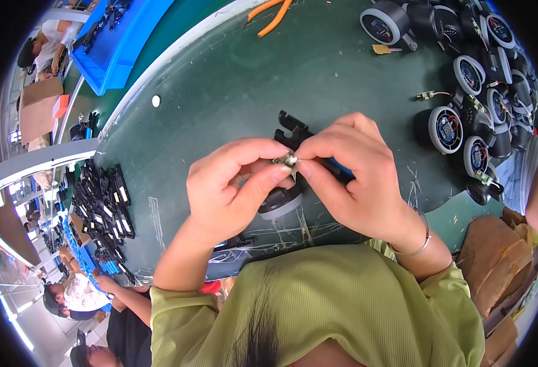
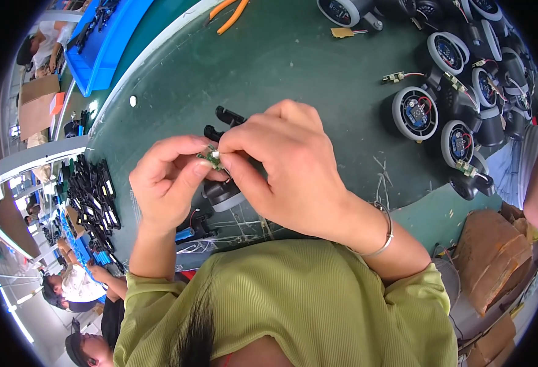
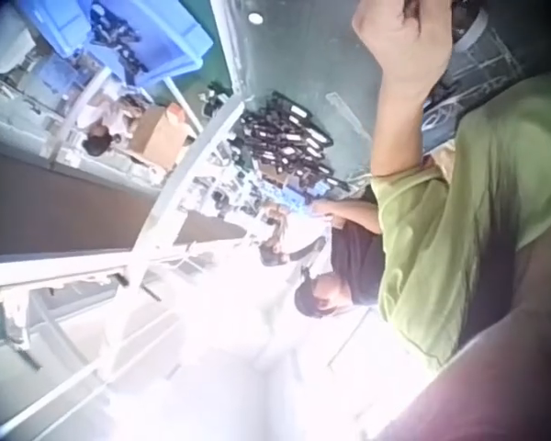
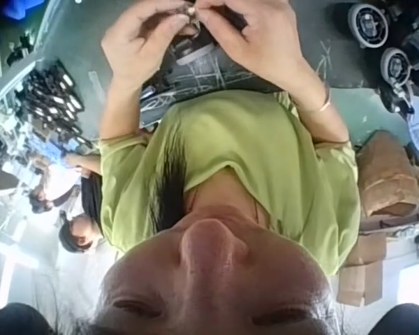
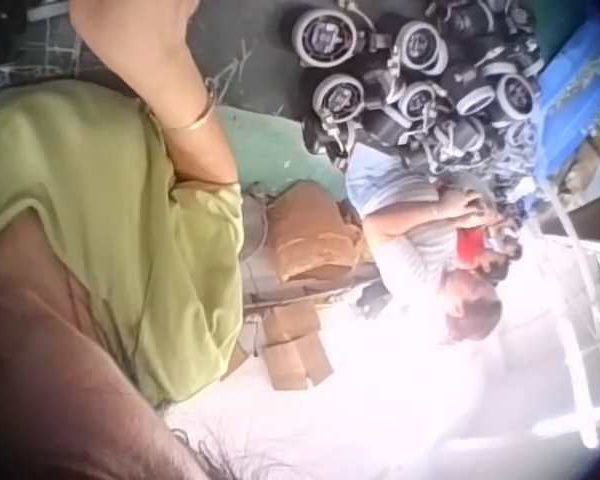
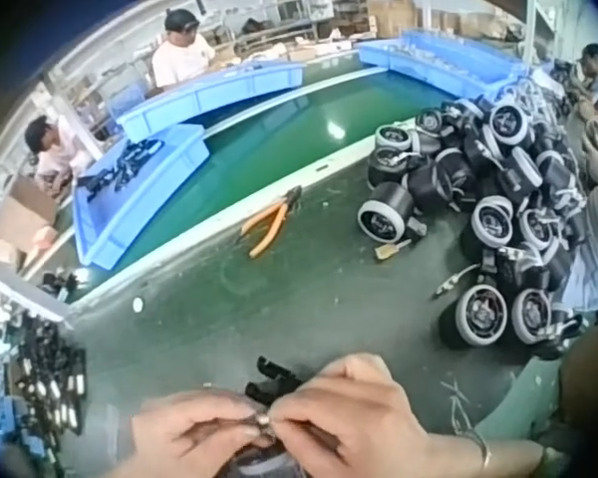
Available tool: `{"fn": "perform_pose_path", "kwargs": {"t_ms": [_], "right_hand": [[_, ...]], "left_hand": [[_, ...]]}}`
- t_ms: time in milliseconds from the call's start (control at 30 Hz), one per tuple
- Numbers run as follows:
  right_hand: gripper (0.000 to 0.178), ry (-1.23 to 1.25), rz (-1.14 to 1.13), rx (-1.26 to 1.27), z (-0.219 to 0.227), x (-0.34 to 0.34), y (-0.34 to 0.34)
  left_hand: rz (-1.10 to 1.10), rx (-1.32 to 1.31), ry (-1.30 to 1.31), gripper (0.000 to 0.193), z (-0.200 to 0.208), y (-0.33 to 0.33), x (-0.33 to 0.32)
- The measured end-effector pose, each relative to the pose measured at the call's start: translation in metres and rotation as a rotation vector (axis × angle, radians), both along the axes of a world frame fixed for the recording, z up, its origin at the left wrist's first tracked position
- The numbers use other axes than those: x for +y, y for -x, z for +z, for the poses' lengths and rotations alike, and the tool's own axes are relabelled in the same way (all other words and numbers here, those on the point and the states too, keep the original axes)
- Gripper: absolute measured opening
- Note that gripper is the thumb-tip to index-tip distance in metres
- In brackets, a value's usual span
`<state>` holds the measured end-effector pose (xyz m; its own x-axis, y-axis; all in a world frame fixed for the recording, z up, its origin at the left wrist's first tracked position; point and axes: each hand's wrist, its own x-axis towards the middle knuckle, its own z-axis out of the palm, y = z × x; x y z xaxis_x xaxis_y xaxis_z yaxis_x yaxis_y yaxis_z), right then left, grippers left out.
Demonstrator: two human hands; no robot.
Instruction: The person assembles electronic components by hand, inserting batteries and wires into plastic housings for a wheel-based device.
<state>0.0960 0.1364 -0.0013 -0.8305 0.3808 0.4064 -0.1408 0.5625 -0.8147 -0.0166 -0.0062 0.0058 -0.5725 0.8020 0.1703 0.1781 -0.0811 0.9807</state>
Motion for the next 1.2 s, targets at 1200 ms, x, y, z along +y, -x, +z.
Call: {"fn": "perform_pose_path", "kwargs": {"t_ms": [1200], "right_hand": [[0.021, -0.21, -0.2, 0.128, -0.005, -0.022, -0.01]], "left_hand": [[0.118, 0.642, 0.05, 0.022, 0.003, -0.014, -0.001]]}}
